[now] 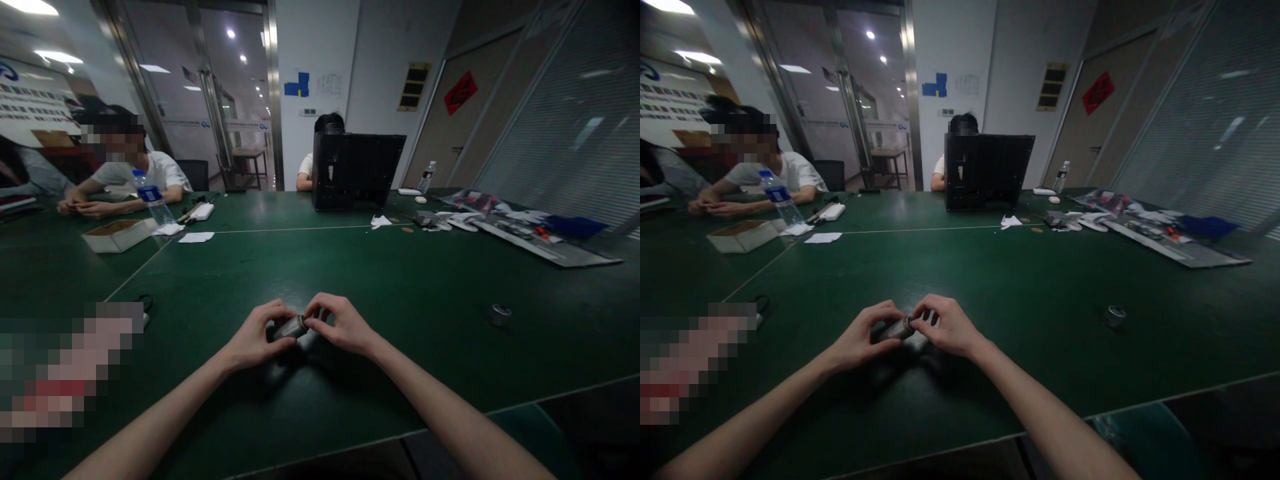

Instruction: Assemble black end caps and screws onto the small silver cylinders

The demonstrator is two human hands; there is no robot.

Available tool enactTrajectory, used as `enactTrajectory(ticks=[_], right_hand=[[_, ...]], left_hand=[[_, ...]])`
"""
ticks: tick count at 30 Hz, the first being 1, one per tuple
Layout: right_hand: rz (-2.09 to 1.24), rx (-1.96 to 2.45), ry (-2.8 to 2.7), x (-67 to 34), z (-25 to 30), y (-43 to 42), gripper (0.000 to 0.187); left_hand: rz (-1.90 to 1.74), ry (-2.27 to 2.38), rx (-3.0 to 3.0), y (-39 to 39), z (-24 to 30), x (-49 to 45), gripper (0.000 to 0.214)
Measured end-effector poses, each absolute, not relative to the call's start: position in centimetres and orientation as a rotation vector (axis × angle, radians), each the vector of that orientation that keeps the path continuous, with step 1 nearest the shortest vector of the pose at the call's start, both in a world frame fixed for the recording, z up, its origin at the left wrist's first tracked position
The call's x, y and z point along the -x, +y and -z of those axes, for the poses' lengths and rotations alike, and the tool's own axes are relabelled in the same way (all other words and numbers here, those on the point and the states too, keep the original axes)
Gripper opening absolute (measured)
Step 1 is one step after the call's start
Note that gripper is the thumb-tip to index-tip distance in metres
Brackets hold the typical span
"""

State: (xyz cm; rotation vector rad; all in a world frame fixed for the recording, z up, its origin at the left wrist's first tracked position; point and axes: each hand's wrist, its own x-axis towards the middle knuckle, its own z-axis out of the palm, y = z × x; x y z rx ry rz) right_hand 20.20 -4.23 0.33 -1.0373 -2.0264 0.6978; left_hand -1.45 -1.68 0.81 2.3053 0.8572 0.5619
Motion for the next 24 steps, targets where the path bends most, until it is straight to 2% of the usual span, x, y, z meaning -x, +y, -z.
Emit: enactTrajectory(ticks=[24], right_hand=[[-0.667, 1.038, -2.127, -20.78, -0.57, -3.97, 0.009]], left_hand=[[-0.515, 0.851, -2.276, -1.50, -0.71, 1.52, 0.034]])
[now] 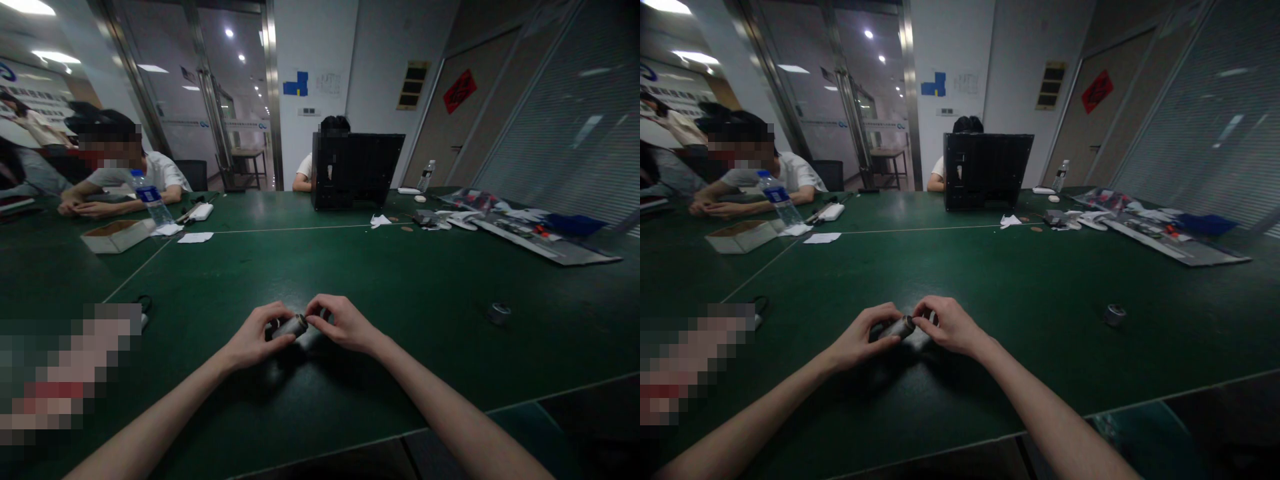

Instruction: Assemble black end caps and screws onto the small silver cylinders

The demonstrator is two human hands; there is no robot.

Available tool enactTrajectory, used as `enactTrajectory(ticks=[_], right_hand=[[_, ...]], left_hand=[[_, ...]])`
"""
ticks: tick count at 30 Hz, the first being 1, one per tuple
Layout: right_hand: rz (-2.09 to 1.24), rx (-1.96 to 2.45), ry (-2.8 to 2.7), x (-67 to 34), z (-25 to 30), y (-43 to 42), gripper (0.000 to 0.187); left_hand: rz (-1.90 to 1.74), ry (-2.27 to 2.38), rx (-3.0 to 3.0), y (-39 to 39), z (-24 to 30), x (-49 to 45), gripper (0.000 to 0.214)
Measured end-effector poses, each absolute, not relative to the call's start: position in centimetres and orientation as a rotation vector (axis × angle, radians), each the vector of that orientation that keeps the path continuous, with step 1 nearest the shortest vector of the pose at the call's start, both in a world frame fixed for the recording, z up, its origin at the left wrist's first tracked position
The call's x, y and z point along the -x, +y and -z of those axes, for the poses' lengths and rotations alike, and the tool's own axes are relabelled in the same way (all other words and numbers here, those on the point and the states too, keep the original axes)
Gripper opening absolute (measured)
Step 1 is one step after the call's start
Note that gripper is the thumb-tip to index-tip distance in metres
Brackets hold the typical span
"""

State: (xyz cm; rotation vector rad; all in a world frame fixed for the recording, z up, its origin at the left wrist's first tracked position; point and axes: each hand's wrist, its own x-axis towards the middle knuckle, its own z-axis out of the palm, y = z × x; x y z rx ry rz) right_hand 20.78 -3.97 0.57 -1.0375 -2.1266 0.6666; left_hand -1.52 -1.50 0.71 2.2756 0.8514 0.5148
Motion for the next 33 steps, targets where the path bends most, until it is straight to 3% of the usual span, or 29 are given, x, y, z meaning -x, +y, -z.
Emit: enactTrajectory(ticks=[17, 26, 33], right_hand=[[-0.779, 1.132, -2.277, -23.1, -1.3, -3.4, 0.013], [-0.571, 1.129, -2.553, -22.4, 0.1, -3.5, 0.015], [-0.672, 1.168, -2.505, -22.3, 0.0, -3.6, 0.018]], left_hand=[[-0.478, 0.854, -2.116, -1.7, -1.2, 1.2, 0.031], [-0.452, 0.832, -2.041, -1.4, -0.8, 1.2, 0.031], [-0.406, 0.820, -1.956, -1.3, -1.0, 1.2, 0.033]])
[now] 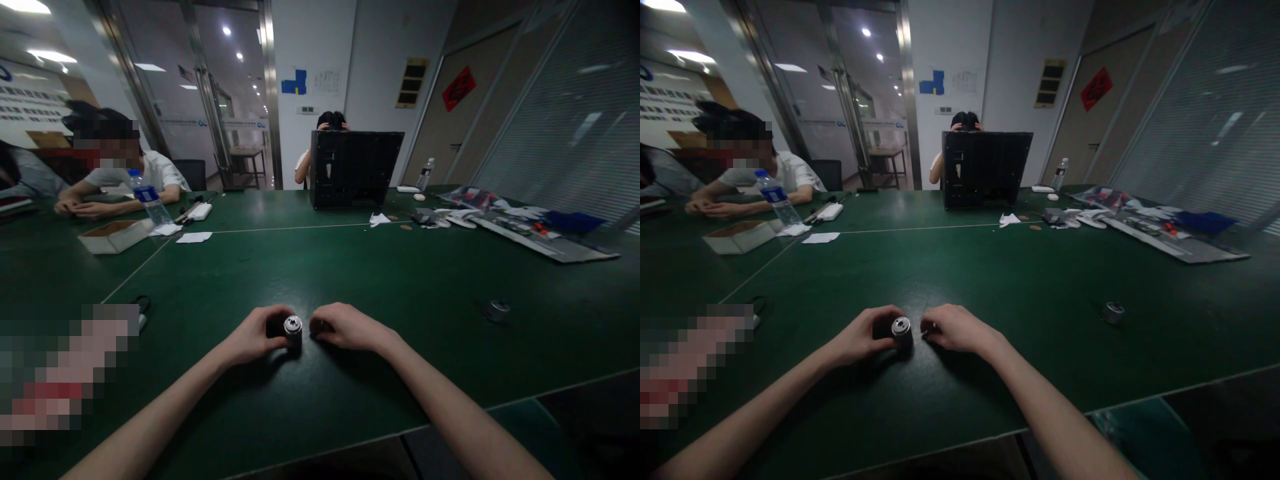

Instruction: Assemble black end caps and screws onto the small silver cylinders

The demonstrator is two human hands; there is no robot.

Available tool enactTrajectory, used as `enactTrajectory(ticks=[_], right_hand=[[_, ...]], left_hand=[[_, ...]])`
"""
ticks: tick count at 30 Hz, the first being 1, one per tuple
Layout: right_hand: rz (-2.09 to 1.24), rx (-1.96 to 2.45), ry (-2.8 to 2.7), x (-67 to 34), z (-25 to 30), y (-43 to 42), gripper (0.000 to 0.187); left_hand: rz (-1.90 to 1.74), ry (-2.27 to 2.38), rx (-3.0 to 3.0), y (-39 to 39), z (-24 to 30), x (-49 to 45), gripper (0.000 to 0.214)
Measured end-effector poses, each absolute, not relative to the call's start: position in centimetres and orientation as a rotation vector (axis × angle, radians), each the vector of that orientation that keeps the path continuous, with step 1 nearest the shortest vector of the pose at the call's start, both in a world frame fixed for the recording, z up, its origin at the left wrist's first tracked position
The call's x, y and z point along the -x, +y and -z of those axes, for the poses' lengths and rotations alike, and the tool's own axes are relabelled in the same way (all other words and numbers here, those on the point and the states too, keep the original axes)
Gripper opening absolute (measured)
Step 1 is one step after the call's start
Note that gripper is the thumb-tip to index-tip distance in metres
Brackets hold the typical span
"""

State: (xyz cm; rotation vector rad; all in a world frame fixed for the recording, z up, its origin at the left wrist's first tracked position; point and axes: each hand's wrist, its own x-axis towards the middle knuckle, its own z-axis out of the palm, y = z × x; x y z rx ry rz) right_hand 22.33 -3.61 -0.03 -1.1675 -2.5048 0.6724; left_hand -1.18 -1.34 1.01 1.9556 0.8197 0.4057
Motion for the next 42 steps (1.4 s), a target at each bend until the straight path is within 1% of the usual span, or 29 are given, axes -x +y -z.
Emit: enactTrajectory(ticks=[2, 5, 11, 15, 23, 26, 32, 38, 42], right_hand=[[-0.714, 1.208, -2.474, -22.8, 0.0, -3.5, 0.023], [-0.671, 1.322, -2.442, -23.7, 0.0, -3.1, 0.026], [-0.559, 1.460, -2.440, -24.6, 0.4, -2.6, 0.017], [-0.543, 1.439, -2.438, -24.3, 0.5, -2.6, 0.013], [-0.542, 1.391, -2.415, -23.8, 0.3, -2.8, 0.015], [-0.559, 1.267, -2.331, -22.8, -0.1, -3.3, 0.019], [-0.629, 1.049, -2.281, -20.3, -0.2, -4.3, 0.038], [-0.587, 1.049, -2.223, -19.2, 1.1, -4.2, 0.035], [-0.609, 1.073, -2.209, -19.1, 1.5, -4.1, 0.036]], left_hand=[[-0.391, 0.817, -1.962, -1.3, -1.0, 1.2, 0.035], [-0.376, 0.837, -2.018, -1.1, -0.9, 1.3, 0.037], [-0.343, 0.938, -2.225, -1.0, -0.5, 1.6, 0.037], [-0.323, 0.982, -2.297, -1.1, -0.7, 1.5, 0.036], [-0.304, 0.962, -2.291, -0.9, -0.5, 1.7, 0.035], [-0.318, 0.933, -2.285, -0.9, -0.3, 1.7, 0.035], [-0.347, 0.888, -2.265, -0.9, -0.4, 1.5, 0.033], [-0.385, 0.904, -2.284, -0.7, 0.2, 1.4, 0.032], [-0.368, 0.949, -2.302, -0.5, 0.6, 1.5, 0.033]])
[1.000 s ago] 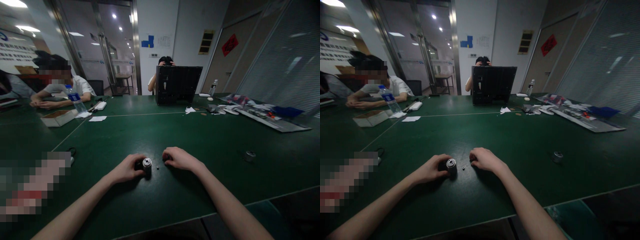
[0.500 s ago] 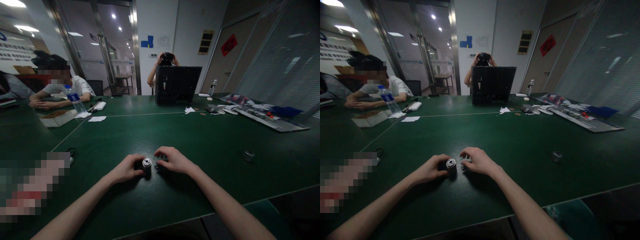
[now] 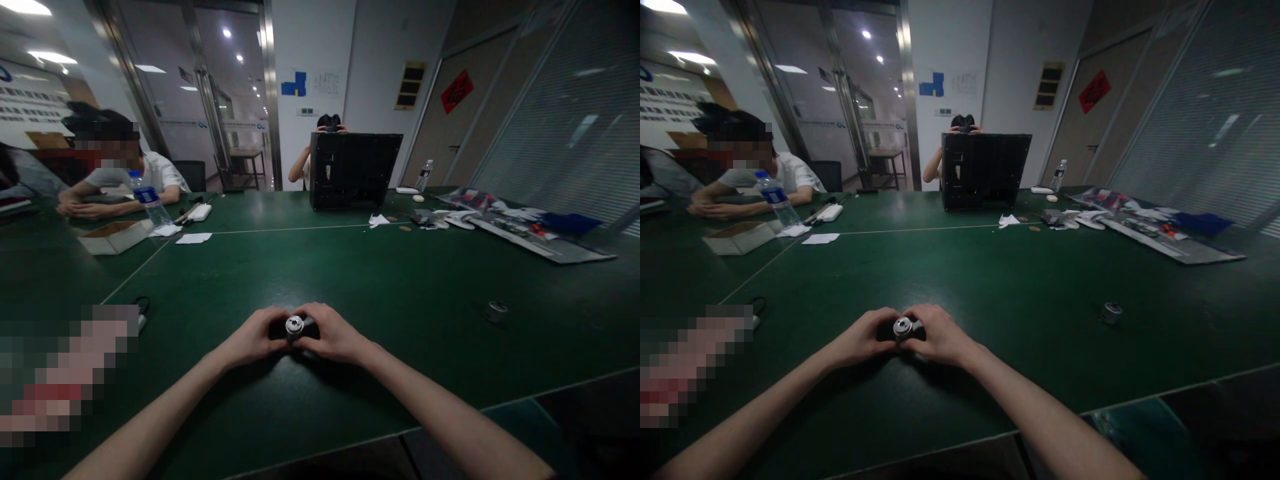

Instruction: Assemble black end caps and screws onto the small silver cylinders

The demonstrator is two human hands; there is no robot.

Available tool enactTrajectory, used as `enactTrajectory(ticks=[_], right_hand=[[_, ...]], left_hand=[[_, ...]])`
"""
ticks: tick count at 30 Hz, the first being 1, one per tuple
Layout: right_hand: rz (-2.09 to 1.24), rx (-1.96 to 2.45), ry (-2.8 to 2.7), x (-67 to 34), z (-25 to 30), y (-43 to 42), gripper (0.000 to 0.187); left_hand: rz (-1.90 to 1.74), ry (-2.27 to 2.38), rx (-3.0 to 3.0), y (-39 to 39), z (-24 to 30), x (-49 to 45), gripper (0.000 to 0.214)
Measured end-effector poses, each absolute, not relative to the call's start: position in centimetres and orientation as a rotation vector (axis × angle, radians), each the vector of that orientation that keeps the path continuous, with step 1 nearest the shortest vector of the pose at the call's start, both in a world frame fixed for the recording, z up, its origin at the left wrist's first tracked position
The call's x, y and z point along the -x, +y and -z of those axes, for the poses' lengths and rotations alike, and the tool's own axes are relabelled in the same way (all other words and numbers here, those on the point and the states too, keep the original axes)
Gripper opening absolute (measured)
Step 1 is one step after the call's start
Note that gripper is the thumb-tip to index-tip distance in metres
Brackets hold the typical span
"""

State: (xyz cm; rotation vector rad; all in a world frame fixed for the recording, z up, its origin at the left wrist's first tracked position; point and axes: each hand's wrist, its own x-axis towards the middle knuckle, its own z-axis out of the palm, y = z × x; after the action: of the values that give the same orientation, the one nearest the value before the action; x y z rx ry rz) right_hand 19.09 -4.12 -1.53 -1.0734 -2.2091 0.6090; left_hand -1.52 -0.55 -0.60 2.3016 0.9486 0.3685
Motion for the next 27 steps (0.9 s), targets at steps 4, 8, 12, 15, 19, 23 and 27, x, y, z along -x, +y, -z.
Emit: enactTrajectory(ticks=[4, 8, 12, 15, 19, 23, 27], right_hand=[[-0.654, 1.108, -2.175, -19.1, 1.5, -4.2, 0.034], [-0.778, 1.080, -2.012, -19.3, 1.0, -4.0, 0.028], [-0.824, 1.132, -1.791, -20.6, 0.0, -3.5, 0.029], [-0.857, 1.163, -1.643, -22.2, -0.9, -4.0, 0.032], [-0.816, 1.273, -1.596, -24.3, -1.2, -6.6, 0.029], [-0.791, 1.416, -1.667, -26.2, -0.4, -10.0, 0.026], [-0.644, 1.631, -1.600, -30.3, 0.2, -12.6, 0.031]], left_hand=[[-0.367, 0.938, -2.334, -0.5, 0.7, 1.7, 0.036], [-0.332, 0.965, -2.330, -0.6, 0.2, 1.7, 0.037], [-0.293, 0.920, -2.246, -0.8, -0.5, 1.6, 0.038], [-0.292, 0.955, -2.221, -0.9, -0.7, 1.7, 0.039], [-0.284, 0.973, -2.215, -0.9, -0.8, 1.7, 0.039], [-0.260, 0.991, -2.216, -0.9, -0.8, 1.8, 0.040], [-0.258, 0.981, -2.215, -0.9, -0.8, 1.8, 0.041]])
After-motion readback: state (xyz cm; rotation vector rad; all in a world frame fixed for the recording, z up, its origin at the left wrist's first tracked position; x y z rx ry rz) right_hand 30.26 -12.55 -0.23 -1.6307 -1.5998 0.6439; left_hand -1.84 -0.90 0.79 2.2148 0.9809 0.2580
